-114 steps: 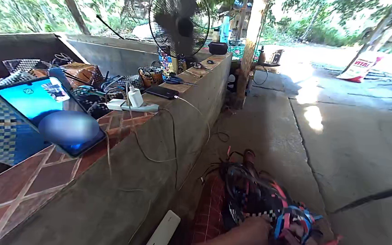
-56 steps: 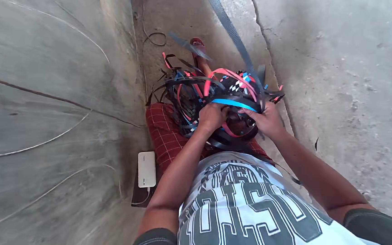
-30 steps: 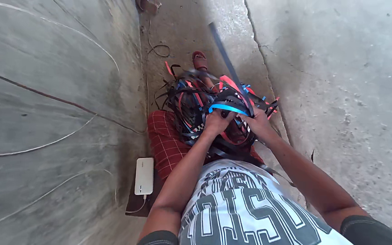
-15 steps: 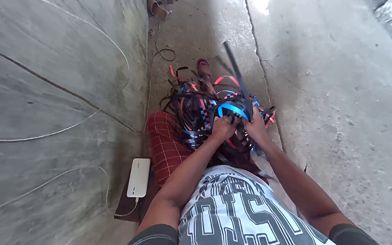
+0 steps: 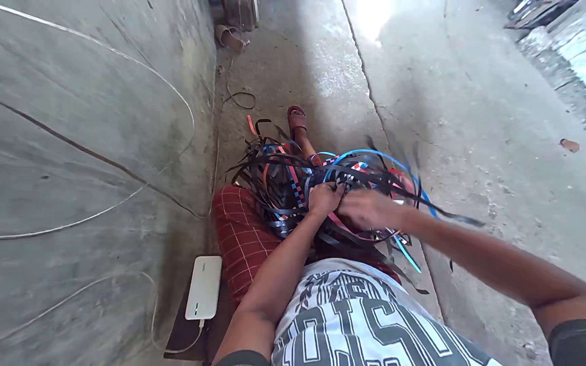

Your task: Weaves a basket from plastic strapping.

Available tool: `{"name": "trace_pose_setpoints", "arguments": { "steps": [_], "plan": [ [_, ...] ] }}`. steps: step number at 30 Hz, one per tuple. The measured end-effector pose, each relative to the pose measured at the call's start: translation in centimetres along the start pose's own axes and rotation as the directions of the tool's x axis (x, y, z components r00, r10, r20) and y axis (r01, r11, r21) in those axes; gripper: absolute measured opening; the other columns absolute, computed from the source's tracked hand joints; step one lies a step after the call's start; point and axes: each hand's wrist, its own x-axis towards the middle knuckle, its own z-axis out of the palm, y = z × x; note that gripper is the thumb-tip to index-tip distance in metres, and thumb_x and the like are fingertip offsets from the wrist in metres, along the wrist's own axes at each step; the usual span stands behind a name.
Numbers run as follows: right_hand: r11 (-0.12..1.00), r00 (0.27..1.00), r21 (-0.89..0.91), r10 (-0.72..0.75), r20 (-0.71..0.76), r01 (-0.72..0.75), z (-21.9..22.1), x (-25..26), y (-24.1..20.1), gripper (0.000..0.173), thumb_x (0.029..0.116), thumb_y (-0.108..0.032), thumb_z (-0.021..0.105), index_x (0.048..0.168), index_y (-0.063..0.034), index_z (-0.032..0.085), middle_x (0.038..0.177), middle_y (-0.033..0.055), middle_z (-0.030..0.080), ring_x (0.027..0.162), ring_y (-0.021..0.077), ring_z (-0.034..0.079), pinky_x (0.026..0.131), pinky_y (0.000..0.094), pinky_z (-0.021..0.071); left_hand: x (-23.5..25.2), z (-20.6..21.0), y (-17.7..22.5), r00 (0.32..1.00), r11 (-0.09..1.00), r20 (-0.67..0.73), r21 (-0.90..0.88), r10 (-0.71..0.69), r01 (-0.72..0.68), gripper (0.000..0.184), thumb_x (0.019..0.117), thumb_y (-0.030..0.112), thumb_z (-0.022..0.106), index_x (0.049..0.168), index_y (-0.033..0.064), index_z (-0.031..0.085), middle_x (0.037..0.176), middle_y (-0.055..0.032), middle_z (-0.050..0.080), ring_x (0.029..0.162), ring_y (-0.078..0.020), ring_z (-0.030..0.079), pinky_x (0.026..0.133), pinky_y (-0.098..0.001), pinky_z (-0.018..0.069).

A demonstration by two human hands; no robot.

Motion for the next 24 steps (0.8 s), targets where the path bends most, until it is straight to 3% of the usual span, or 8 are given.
{"name": "trace_pose_setpoints", "arguments": {
  "steps": [2, 5, 7, 10, 13, 19, 21, 24],
  "plan": [
    [0.908, 0.900, 0.027, 0.411, 0.149, -0.419, -3.5, 0.3, 4.5, 0.034, 0.1012, -0.012, 0.061, 0.132, 0.0023, 0.064, 0.138, 0.0251, 0.059, 0.132, 0.0399, 0.055, 0.113, 0.0543, 0.0422, 0.2, 0.0, -0.5, 1.000, 1.000, 0.006, -0.010, -0.005, 0.005, 0.046, 0.1072, 0.045, 0.051, 0.103, 0.0063, 0.075, 0.102, -0.0171, 0.073, 0.105, -0.0339, 0.067, 0.100, -0.0587, 0.0458],
    [0.718, 0.714, -0.072, 0.668, -0.208, -0.693, -7.9, -0.5, 9.1, 0.046, 0.0990, -0.018, 0.066, 0.140, 0.0015, 0.058, 0.156, 0.0326, 0.037, 0.145, 0.0507, 0.036, 0.118, 0.0629, 0.0321, 0.2, -0.1, -0.6, 0.998, 0.998, 0.007, -0.006, -0.062, 0.062, 0.047, 0.1070, 0.047, 0.050, 0.106, 0.0063, 0.074, 0.107, -0.0189, 0.072, 0.109, -0.0356, 0.066, 0.099, -0.0596, 0.0470],
    [0.685, 0.649, -0.035, 0.671, -0.359, -0.728, -9.4, -0.2, 7.7, 0.033, 0.0998, -0.015, 0.061, 0.128, 0.0024, 0.065, 0.147, 0.0311, 0.048, 0.134, 0.0492, 0.048, 0.110, 0.0607, 0.0418, 0.3, -0.5, -0.5, 0.996, 0.995, 0.010, -0.022, -0.093, 0.093, 0.049, 0.1066, 0.049, 0.050, 0.107, 0.0059, 0.074, 0.110, -0.0196, 0.071, 0.112, -0.0358, 0.066, 0.099, -0.0592, 0.0471],
    [0.659, 0.653, 0.113, 0.752, -0.089, -0.744, -5.4, 0.2, 4.0, 0.025, 0.1038, -0.015, 0.057, 0.105, 0.0047, 0.072, 0.109, 0.0253, 0.069, 0.102, 0.0409, 0.068, 0.092, 0.0597, 0.0537, 0.5, -0.4, -0.3, 0.995, 0.995, 0.035, -0.033, -0.097, 0.098, 0.048, 0.1061, 0.049, 0.051, 0.109, 0.0063, 0.073, 0.111, -0.0188, 0.071, 0.112, -0.0349, 0.066, 0.099, -0.0579, 0.0475],
    [0.384, 0.464, 0.340, 0.864, 0.194, -0.858, 0.1, 0.5, 3.7, 0.042, 0.1095, -0.031, 0.048, 0.122, 0.0032, 0.068, 0.117, 0.0256, 0.069, 0.113, 0.0387, 0.065, 0.102, 0.0582, 0.0467, 0.4, -0.3, -0.2, 0.992, 0.991, 0.060, -0.055, -0.115, 0.119, 0.048, 0.1053, 0.050, 0.052, 0.113, 0.0077, 0.073, 0.113, -0.0179, 0.071, 0.114, -0.0336, 0.065, 0.100, -0.0571, 0.0477],
    [-0.316, 0.148, 0.948, 0.936, 0.319, -0.044, 7.5, 1.9, 4.6, 0.036, 0.1089, -0.029, 0.050, 0.132, -0.0021, 0.055, 0.107, 0.0115, 0.063, 0.087, 0.0176, 0.062, 0.076, 0.0364, 0.0539, 0.1, -0.8, -0.2, 0.986, 0.984, 0.108, -0.108, -0.128, 0.139, 0.052, 0.1036, 0.054, 0.053, 0.116, 0.0080, 0.073, 0.117, -0.0179, 0.070, 0.115, -0.0320, 0.065, 0.101, -0.0554, 0.0481],
    [-0.256, 0.063, 0.966, 0.965, 0.253, 0.044, 7.7, 2.4, 4.9, 0.029, 0.1052, -0.013, 0.056, 0.132, -0.0010, 0.055, 0.110, 0.0117, 0.063, 0.089, 0.0165, 0.062, 0.078, 0.0342, 0.0536, -0.2, -1.0, 0.2, 0.985, 0.981, 0.104, -0.122, -0.139, 0.152, 0.057, 0.1042, 0.056, 0.051, 0.114, 0.0036, 0.072, 0.117, -0.0202, 0.069, 0.115, -0.0334, 0.065, 0.101, -0.0558, 0.0479],
    [0.253, 0.074, 0.895, 0.967, -0.243, -0.368, 8.5, 1.8, 3.9, 0.016, 0.0952, -0.001, 0.066, 0.107, 0.0090, 0.068, 0.113, 0.0179, 0.066, 0.106, 0.0206, 0.061, 0.096, 0.0354, 0.0496, -0.6, -1.6, 0.8, 0.978, 0.974, 0.102, -0.118, -0.183, 0.194, 0.065, 0.1056, 0.058, 0.046, 0.110, -0.0028, 0.068, 0.117, -0.0232, 0.067, 0.114, -0.0348, 0.064, 0.099, -0.0559, 0.0477]
  ]
}}
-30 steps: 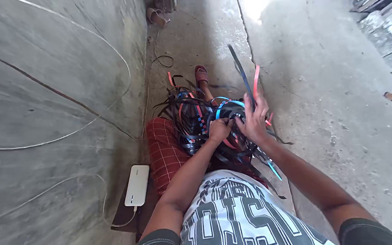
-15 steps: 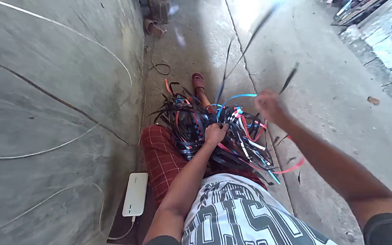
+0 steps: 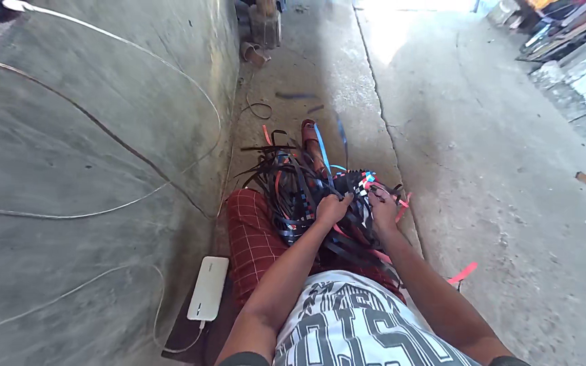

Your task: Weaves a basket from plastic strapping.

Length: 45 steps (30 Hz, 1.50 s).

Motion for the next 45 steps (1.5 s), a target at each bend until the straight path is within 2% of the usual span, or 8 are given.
{"name": "trace_pose_setpoints", "arguments": {
  "steps": [3, 8, 16, 20, 23, 30, 39, 45],
  "plan": [
    [0.747, 0.780, -0.239, -0.558, 0.282, 0.621, -1.5, -1.0, 0.6, 0.015, 0.0932, -0.005, 0.064, 0.095, 0.0031, 0.077, 0.111, 0.0235, 0.070, 0.112, 0.0383, 0.064, 0.102, 0.0511, 0.0496, 0.2, -0.2, 0.0, 1.000, 1.000, 0.002, 0.001, -0.007, 0.007, 0.064, 0.1062, 0.057, 0.045, 0.111, -0.0017, 0.069, 0.117, -0.0226, 0.067, 0.115, -0.0342, 0.063, 0.100, -0.0554, 0.0468],
    [0.626, 0.538, -0.050, -0.623, 0.568, 0.778, -2.4, -0.4, -0.2, 0.024, 0.0966, 0.002, 0.054, 0.104, 0.0033, 0.077, 0.110, 0.0209, 0.073, 0.103, 0.0297, 0.072, 0.094, 0.0407, 0.0580, 1.8, 0.9, -2.3, 0.974, 0.920, -0.119, -0.324, 0.194, -0.223, 0.046, 0.1032, 0.034, 0.064, 0.142, 0.0088, 0.059, 0.128, -0.0180, 0.067, 0.118, -0.0288, 0.065, 0.104, -0.0490, 0.0503],
    [0.714, 0.601, -0.116, -0.477, 0.641, 0.691, -2.1, 0.5, -0.2, 0.026, 0.0997, -0.002, 0.053, 0.111, -0.0013, 0.077, 0.112, 0.0215, 0.070, 0.102, 0.0312, 0.069, 0.094, 0.0457, 0.0560, -2.6, -4.2, -5.2, 0.844, 0.459, -0.387, -0.714, 0.371, -0.529, 0.069, 0.1033, 0.021, 0.051, 0.163, 0.0211, 0.018, 0.113, -0.0029, 0.058, 0.086, -0.0142, 0.067, 0.079, -0.0371, 0.0613],
    [0.726, 0.612, -0.178, -0.392, 0.686, 0.664, -2.1, 0.9, -0.3, 0.025, 0.1025, -0.007, 0.055, 0.115, -0.0033, 0.077, 0.111, 0.0204, 0.068, 0.099, 0.0309, 0.068, 0.092, 0.0467, 0.0556, -8.3, -8.3, -8.1, 0.949, 0.899, -0.233, -0.334, 0.214, -0.285, 0.029, 0.1088, 0.015, 0.050, 0.132, 0.0023, 0.062, 0.082, -0.0046, 0.063, 0.057, -0.0082, 0.055, 0.056, -0.0255, 0.0508],
    [0.737, 0.627, -0.238, -0.306, 0.717, 0.632, -2.1, 1.1, -0.7, 0.024, 0.1034, -0.009, 0.056, 0.116, -0.0030, 0.076, 0.111, 0.0213, 0.067, 0.100, 0.0331, 0.067, 0.092, 0.0489, 0.0546, -12.2, -9.6, -9.2, 0.919, 0.942, 0.229, -0.182, 0.320, -0.283, 0.029, 0.1094, 0.019, 0.047, 0.119, 0.0034, 0.070, 0.087, 0.0017, 0.069, 0.061, -0.0016, 0.058, 0.059, -0.0205, 0.0514],
    [0.703, 0.621, -0.299, -0.253, 0.742, 0.645, -1.1, 0.7, -1.4, 0.022, 0.1021, -0.007, 0.058, 0.114, -0.0043, 0.076, 0.112, 0.0194, 0.068, 0.100, 0.0333, 0.068, 0.090, 0.0508, 0.0554, -7.0, -4.3, -6.7, 0.872, 0.927, -0.317, 0.156, 0.373, -0.341, 0.044, 0.1041, 0.030, 0.062, 0.138, 0.0025, 0.063, 0.142, -0.0187, 0.058, 0.135, -0.0335, 0.053, 0.114, -0.0512, 0.0428],
    [0.701, 0.692, -0.178, -0.570, 0.443, 0.691, -0.2, -2.5, -4.1, 0.032, 0.0928, 0.000, 0.067, 0.124, -0.0030, 0.072, 0.117, 0.0226, 0.065, 0.103, 0.0338, 0.066, 0.089, 0.0472, 0.0574, -3.6, -3.8, -6.6, 0.974, 0.980, -0.123, 0.091, 0.189, -0.179, 0.038, 0.1062, 0.031, 0.060, 0.099, -0.0043, 0.071, 0.105, -0.0196, 0.067, 0.104, -0.0317, 0.064, 0.098, -0.0517, 0.0484],
    [0.929, 0.724, -0.215, -0.075, 0.686, 0.300, 3.2, -4.9, -8.4, 0.030, 0.1023, -0.019, 0.064, 0.124, 0.0027, 0.068, 0.118, 0.0199, 0.068, 0.104, 0.0302, 0.067, 0.094, 0.0470, 0.0536, -5.1, -2.9, -7.3, 0.834, 0.847, -0.148, 0.057, 0.531, -0.529, 0.018, 0.1002, 0.009, 0.064, 0.100, -0.0053, 0.074, 0.110, -0.0183, 0.070, 0.106, -0.0252, 0.068, 0.099, -0.0416, 0.0533]
  ]
}}
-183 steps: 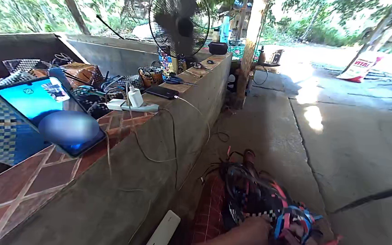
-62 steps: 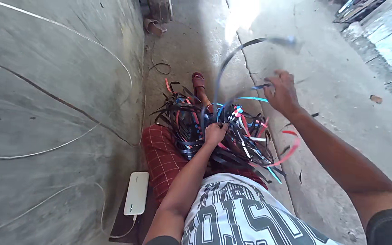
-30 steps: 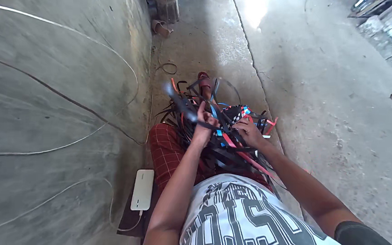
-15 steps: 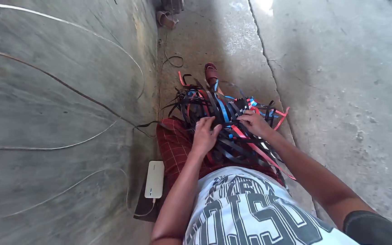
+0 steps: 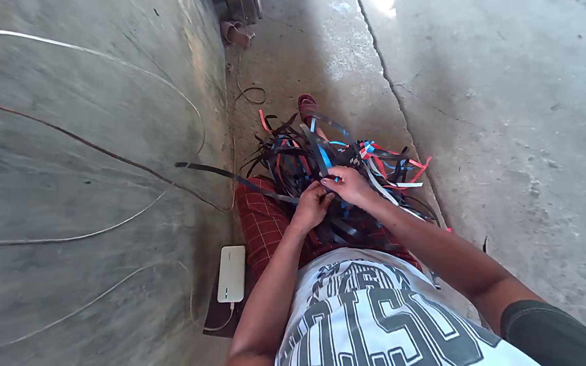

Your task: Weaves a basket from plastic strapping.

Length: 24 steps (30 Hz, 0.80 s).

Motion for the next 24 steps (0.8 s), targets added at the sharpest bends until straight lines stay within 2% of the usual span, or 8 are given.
{"name": "trace_pose_setpoints", "arguments": {
  "steps": [2, 5, 8, 11, 15, 18, 21, 24],
  "plan": [
    [0.996, 0.995, 0.053, -0.073, -0.061, 0.076, 1.0, -1.3, 0.9, 0.027, 0.0990, -0.021, 0.067, 0.098, 0.0063, 0.066, 0.100, 0.0174, 0.064, 0.085, 0.0239, 0.061, 0.079, 0.0407, 0.0528, -0.2, -0.8, -0.1, 0.998, 0.999, 0.055, -0.028, 0.017, -0.015, 0.019, 0.1008, 0.005, 0.058, 0.105, -0.0065, 0.073, 0.112, -0.0191, 0.068, 0.108, -0.0252, 0.065, 0.100, -0.0410, 0.0519],
    [0.920, 0.903, 0.011, -0.382, -0.197, 0.392, 3.1, -4.7, 4.7, 0.021, 0.0956, -0.016, 0.068, 0.098, 0.0028, 0.076, 0.111, 0.0173, 0.072, 0.105, 0.0211, 0.069, 0.094, 0.0351, 0.0569, -0.4, -1.7, -0.5, 0.988, 0.986, 0.139, -0.142, -0.062, 0.082, 0.030, 0.1008, 0.007, 0.045, 0.109, -0.0043, 0.072, 0.113, -0.0144, 0.064, 0.106, -0.0172, 0.059, 0.095, -0.0346, 0.0483],
    [0.816, 0.795, 0.037, -0.551, -0.255, 0.577, 4.1, -6.4, 7.2, 0.019, 0.0949, -0.012, 0.066, 0.104, 0.0008, 0.078, 0.122, 0.0195, 0.070, 0.126, 0.0271, 0.063, 0.110, 0.0383, 0.0503, 0.0, -1.3, -0.4, 0.990, 0.981, 0.129, -0.174, -0.059, 0.081, 0.029, 0.1050, 0.018, 0.053, 0.098, -0.0028, 0.071, 0.102, -0.0087, 0.063, 0.097, -0.0109, 0.058, 0.090, -0.0288, 0.0478],
    [0.859, 0.907, 0.322, -0.318, -0.275, 0.399, 2.0, -8.0, 4.5, 0.019, 0.0957, -0.013, 0.062, 0.094, 0.0003, 0.075, 0.122, 0.0113, 0.070, 0.118, 0.0145, 0.064, 0.101, 0.0312, 0.0539, 0.4, -0.9, -0.8, 0.997, 0.983, 0.071, -0.184, 0.010, 0.003, 0.026, 0.1021, 0.015, 0.059, 0.090, -0.0038, 0.072, 0.093, -0.0066, 0.064, 0.092, -0.0086, 0.058, 0.087, -0.0259, 0.0475],
    [0.873, 0.985, 0.488, 0.099, -0.143, -0.017, 0.8, -9.1, 3.5, 0.029, 0.1036, -0.015, 0.054, 0.122, 0.0048, 0.066, 0.120, 0.0106, 0.070, 0.109, 0.0108, 0.065, 0.097, 0.0298, 0.0535, -0.1, -0.6, -1.0, 0.998, 0.987, 0.058, -0.157, 0.039, -0.029, 0.024, 0.1016, 0.014, 0.060, 0.092, -0.0045, 0.073, 0.093, -0.0089, 0.066, 0.093, -0.0101, 0.059, 0.088, -0.0269, 0.0481],
    [0.836, 0.953, 0.473, 0.301, 0.028, -0.278, 0.1, -7.5, 2.5, 0.020, 0.1047, -0.014, 0.057, 0.112, 0.0013, 0.067, 0.090, 0.0016, 0.070, 0.078, 0.0049, 0.063, 0.074, 0.0238, 0.0526, -0.4, -0.3, 0.1, 0.987, 0.987, 0.053, -0.049, 0.154, -0.151, 0.019, 0.0989, 0.008, 0.062, 0.096, -0.0071, 0.074, 0.100, -0.0188, 0.070, 0.099, -0.0246, 0.065, 0.095, -0.0386, 0.0523],
    [0.850, 0.987, 0.515, 0.155, -0.038, -0.114, -2.0, -5.8, -0.4, 0.019, 0.1042, -0.010, 0.053, 0.098, -0.0008, 0.068, 0.078, -0.0030, 0.066, 0.063, 0.0021, 0.056, 0.062, 0.0192, 0.0487, -1.1, 0.1, 2.2, 0.966, 0.957, 0.121, 0.156, 0.228, -0.245, 0.018, 0.0992, 0.004, 0.060, 0.103, -0.0090, 0.072, 0.114, -0.0278, 0.066, 0.114, -0.0422, 0.063, 0.104, -0.0528, 0.0496],
    [0.789, 0.968, 0.572, -0.115, -0.223, 0.225, -4.2, -4.7, -4.2, 0.018, 0.0997, -0.011, 0.055, 0.104, -0.0072, 0.072, 0.071, -0.0101, 0.061, 0.059, -0.0004, 0.053, 0.060, 0.0174, 0.0483, -1.1, 0.1, 2.9, 0.978, 0.937, 0.169, 0.306, 0.122, -0.170, 0.023, 0.1033, 0.007, 0.055, 0.113, -0.0085, 0.068, 0.124, -0.0282, 0.062, 0.123, -0.0434, 0.059, 0.109, -0.0513, 0.0473]
  ]
}}
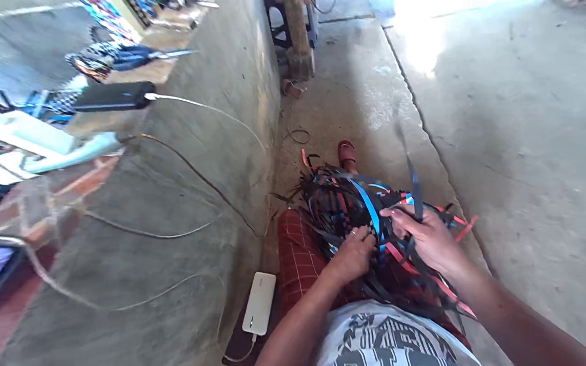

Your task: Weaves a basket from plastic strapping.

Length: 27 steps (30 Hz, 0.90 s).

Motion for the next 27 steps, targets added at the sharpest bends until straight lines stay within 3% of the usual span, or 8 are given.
{"name": "trace_pose_setpoints", "arguments": {
  "steps": [3, 7, 9, 13, 15, 19, 23, 27],
  "plan": [
    [0.965, 0.981, -0.189, -0.165, 0.100, 0.182, -0.6, 1.0, -1.3, 0.037, 0.0961, -0.017, 0.061, 0.131, -0.0058, 0.064, 0.082, -0.0062, 0.063, 0.061, 0.0003, 0.053, 0.057, 0.0182, 0.0480, 0.2, 0.5, -1.6, 0.992, 0.986, -0.056, -0.127, -0.112, 0.104, 0.026, 0.1038, 0.009, 0.053, 0.114, -0.0094, 0.068, 0.122, -0.0282, 0.063, 0.119, -0.0400, 0.062, 0.107, -0.0482, 0.0493],
    [0.629, 0.884, -0.753, 0.443, 0.146, -0.191, -1.7, 2.3, 3.1, 0.044, 0.1040, -0.029, 0.059, 0.135, 0.0024, 0.058, 0.112, 0.0259, 0.068, 0.104, 0.0386, 0.067, 0.096, 0.0577, 0.0497, 0.1, 0.3, -1.7, 0.993, 0.973, -0.066, -0.214, -0.098, 0.082, 0.024, 0.1026, 0.005, 0.053, 0.110, -0.0102, 0.069, 0.117, -0.0273, 0.065, 0.112, -0.0366, 0.064, 0.103, -0.0458, 0.0511],
    [0.668, 0.892, -0.707, 0.436, 0.118, -0.232, -2.1, 1.6, 6.4, 0.041, 0.1046, -0.028, 0.059, 0.131, 0.0035, 0.060, 0.105, 0.0235, 0.068, 0.095, 0.0336, 0.067, 0.090, 0.0519, 0.0526, -0.1, 0.2, -0.8, 0.998, 0.982, -0.048, -0.185, -0.042, 0.032, 0.022, 0.1016, 0.004, 0.054, 0.109, -0.0098, 0.070, 0.119, -0.0275, 0.065, 0.114, -0.0376, 0.065, 0.105, -0.0468, 0.0509],
    [0.913, 0.997, -0.404, -0.065, -0.035, 0.045, -1.5, -1.6, 9.4, 0.026, 0.0894, -0.022, 0.069, 0.097, 0.0025, 0.065, 0.095, 0.0105, 0.062, 0.081, 0.0131, 0.060, 0.074, 0.0311, 0.0532, 0.0, 0.2, -2.0, 0.997, 0.956, -0.069, -0.292, -0.040, 0.019, 0.021, 0.1007, 0.001, 0.052, 0.103, -0.0125, 0.068, 0.110, -0.0274, 0.065, 0.108, -0.0362, 0.064, 0.100, -0.0462, 0.0511],
    [0.907, 0.990, -0.404, -0.140, -0.032, 0.115, -1.7, -2.9, 11.4, 0.029, 0.0881, -0.025, 0.070, 0.098, 0.0028, 0.068, 0.099, 0.0129, 0.068, 0.086, 0.0155, 0.066, 0.078, 0.0358, 0.0567, 0.3, -0.2, -2.2, 0.985, 0.915, 0.003, -0.370, -0.170, 0.159, 0.029, 0.1052, 0.009, 0.047, 0.112, -0.0110, 0.067, 0.117, -0.0259, 0.066, 0.113, -0.0335, 0.064, 0.104, -0.0472, 0.0489],
    [0.922, 0.994, -0.375, -0.109, 0.002, 0.102, -2.1, -4.1, 11.1, 0.023, 0.0920, -0.016, 0.066, 0.101, 0.0038, 0.074, 0.116, 0.0169, 0.067, 0.103, 0.0159, 0.066, 0.091, 0.0332, 0.0562, 1.5, 0.0, -1.5, 0.928, 0.884, 0.145, -0.283, -0.343, 0.371, 0.046, 0.1055, 0.044, 0.055, 0.129, 0.0063, 0.066, 0.118, -0.0185, 0.071, 0.113, -0.0323, 0.068, 0.102, -0.0568, 0.0505],
    [0.929, 0.989, -0.355, -0.134, -0.062, 0.104, -1.6, -4.9, 7.2, 0.030, 0.0897, -0.017, 0.067, 0.107, 0.0084, 0.070, 0.122, 0.0200, 0.064, 0.104, 0.0145, 0.064, 0.089, 0.0287, 0.0552, 1.9, 0.8, -1.8, 0.936, 0.907, 0.079, -0.234, -0.342, 0.351, 0.040, 0.1067, 0.037, 0.054, 0.119, 0.0042, 0.072, 0.109, -0.0181, 0.074, 0.107, -0.0315, 0.070, 0.099, -0.0546, 0.0518],
    [0.876, 0.934, -0.330, 0.353, -0.059, -0.352, -2.2, -5.2, 9.0, 0.031, 0.1022, -0.018, 0.060, 0.124, 0.0040, 0.060, 0.095, 0.0127, 0.070, 0.080, 0.0198, 0.067, 0.075, 0.0401, 0.0569, 1.6, 0.7, -1.0, 0.938, 0.921, 0.071, -0.177, -0.340, 0.347, 0.038, 0.1073, 0.035, 0.053, 0.115, 0.0024, 0.072, 0.106, -0.0185, 0.073, 0.105, -0.0323, 0.070, 0.098, -0.0552, 0.0516]
  ]
}}
